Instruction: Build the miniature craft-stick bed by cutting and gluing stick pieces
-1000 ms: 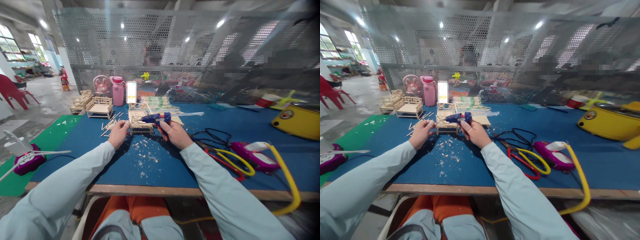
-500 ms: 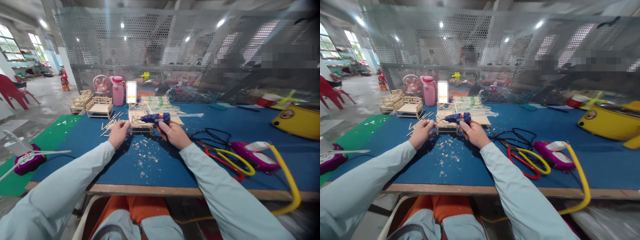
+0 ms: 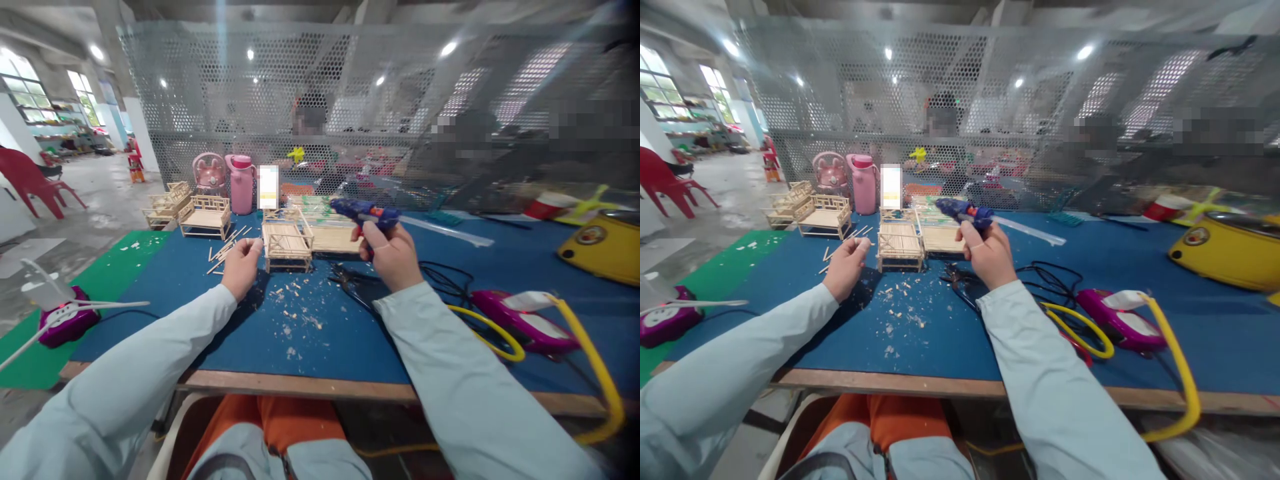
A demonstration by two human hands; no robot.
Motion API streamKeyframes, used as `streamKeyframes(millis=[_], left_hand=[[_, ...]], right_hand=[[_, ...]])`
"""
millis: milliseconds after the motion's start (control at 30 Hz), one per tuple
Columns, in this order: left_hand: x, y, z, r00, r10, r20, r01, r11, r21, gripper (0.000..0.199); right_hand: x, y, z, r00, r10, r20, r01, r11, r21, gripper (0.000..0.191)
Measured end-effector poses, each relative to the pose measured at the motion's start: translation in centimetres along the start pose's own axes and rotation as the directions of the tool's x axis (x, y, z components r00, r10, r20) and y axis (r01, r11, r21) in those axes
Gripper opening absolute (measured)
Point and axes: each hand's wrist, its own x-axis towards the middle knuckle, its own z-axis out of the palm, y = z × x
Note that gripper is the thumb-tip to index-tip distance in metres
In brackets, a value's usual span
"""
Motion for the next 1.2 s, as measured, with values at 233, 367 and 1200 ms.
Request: streamKeyframes(millis=[233, 367, 1200], left_hand=[[-0.8, 0.6, 0.4, 0.997, 0.053, 0.053, -0.052, 0.998, -0.02, 0.021], [-0.8, 0.4, 0.4, 0.995, 0.063, 0.081, -0.061, 0.998, -0.026, 0.023], [-1.6, 0.4, 1.4, 0.991, 0.036, 0.131, -0.032, 0.999, -0.03, 0.018]], right_hand=[[5.0, 3.5, 0.8, 0.983, 0.182, -0.019, -0.14, 0.676, -0.724, 0.039], [5.2, 4.9, 2.0, 0.974, 0.192, 0.124, -0.019, 0.609, -0.793, 0.033], [-2.4, -2.7, 7.8, 0.89, -0.394, 0.23, 0.44, 0.874, -0.207, 0.016]])
